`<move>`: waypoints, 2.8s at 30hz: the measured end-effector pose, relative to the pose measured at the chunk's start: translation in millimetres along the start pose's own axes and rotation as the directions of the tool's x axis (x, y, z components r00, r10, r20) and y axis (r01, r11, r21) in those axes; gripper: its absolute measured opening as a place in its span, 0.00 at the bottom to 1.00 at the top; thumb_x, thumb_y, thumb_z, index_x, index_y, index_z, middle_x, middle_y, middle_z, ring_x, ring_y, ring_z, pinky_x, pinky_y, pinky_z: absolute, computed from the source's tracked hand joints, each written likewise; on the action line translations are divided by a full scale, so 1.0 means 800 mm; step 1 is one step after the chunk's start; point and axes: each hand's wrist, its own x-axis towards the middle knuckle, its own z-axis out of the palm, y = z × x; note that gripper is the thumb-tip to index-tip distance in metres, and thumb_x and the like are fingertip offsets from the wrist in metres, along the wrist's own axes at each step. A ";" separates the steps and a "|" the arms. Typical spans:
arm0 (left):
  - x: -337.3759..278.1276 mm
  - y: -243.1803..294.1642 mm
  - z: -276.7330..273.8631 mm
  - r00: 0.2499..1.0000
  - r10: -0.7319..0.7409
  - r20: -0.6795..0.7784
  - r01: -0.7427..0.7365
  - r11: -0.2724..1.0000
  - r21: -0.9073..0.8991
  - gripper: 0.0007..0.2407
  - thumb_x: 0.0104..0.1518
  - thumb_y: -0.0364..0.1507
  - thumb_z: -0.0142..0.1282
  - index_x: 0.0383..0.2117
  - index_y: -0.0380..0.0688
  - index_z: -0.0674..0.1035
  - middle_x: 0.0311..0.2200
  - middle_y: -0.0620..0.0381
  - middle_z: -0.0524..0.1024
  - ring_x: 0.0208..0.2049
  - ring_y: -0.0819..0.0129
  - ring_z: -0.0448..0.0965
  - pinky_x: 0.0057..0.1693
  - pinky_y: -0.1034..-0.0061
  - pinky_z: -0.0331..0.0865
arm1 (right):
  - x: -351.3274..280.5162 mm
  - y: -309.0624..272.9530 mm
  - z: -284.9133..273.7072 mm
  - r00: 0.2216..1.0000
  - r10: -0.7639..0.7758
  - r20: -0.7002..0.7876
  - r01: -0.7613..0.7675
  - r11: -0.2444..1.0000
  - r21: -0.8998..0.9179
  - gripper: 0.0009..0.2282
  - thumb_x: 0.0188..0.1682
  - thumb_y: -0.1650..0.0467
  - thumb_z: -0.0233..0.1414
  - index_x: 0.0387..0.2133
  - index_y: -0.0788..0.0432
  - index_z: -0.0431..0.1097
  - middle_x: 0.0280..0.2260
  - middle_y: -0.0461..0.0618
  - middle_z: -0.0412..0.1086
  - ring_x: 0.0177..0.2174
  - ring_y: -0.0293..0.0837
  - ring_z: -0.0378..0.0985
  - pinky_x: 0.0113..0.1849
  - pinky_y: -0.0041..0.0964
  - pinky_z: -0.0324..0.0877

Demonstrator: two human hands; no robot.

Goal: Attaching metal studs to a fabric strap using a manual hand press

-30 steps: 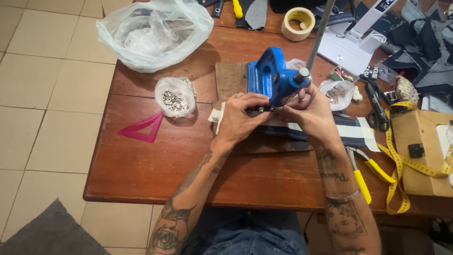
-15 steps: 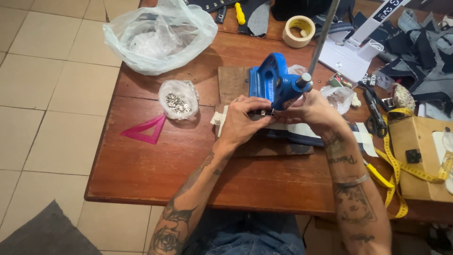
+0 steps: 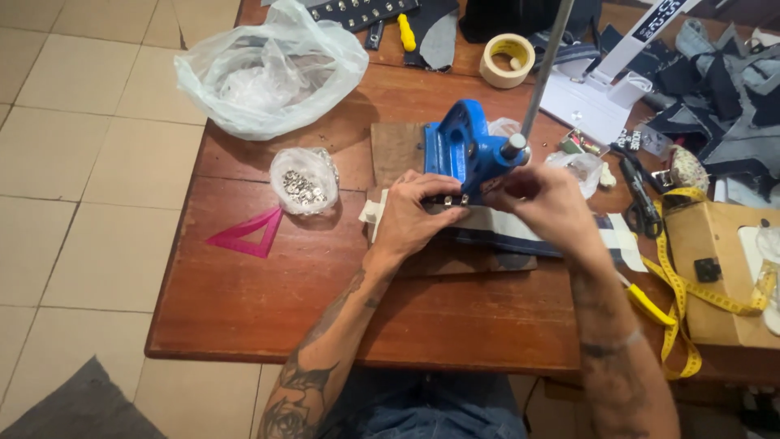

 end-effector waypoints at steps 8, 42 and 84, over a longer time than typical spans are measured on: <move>0.006 0.018 -0.017 0.999 0.030 0.023 -0.029 0.999 -0.037 0.14 0.54 0.36 0.87 0.47 0.65 0.97 0.50 0.69 0.96 0.50 0.68 0.89 0.65 0.75 0.74 | -0.027 0.068 0.017 0.898 -0.318 -0.305 0.334 0.943 -0.001 0.11 0.57 0.73 0.76 0.50 0.49 0.93 0.40 0.50 0.87 0.42 0.46 0.93 0.46 0.42 0.90; 0.006 0.013 -0.012 0.999 -0.006 0.033 0.008 0.999 -0.037 0.17 0.52 0.35 0.91 0.48 0.60 0.97 0.51 0.65 0.95 0.54 0.68 0.82 0.67 0.73 0.76 | 0.130 0.298 -0.081 0.997 0.066 -0.038 -0.073 0.702 -0.709 0.08 0.60 0.60 0.66 0.49 0.37 0.92 0.47 0.51 0.92 0.51 0.63 0.95 0.57 0.62 0.89; 0.003 0.008 -0.014 0.996 0.090 -0.002 -0.090 0.993 -0.073 0.15 0.56 0.36 0.88 0.49 0.67 0.97 0.52 0.70 0.96 0.53 0.71 0.88 0.64 0.76 0.77 | 0.034 0.046 0.017 0.935 0.185 0.302 -0.302 0.862 0.408 0.06 0.55 0.73 0.69 0.35 0.67 0.86 0.28 0.56 0.85 0.31 0.46 0.93 0.33 0.42 0.89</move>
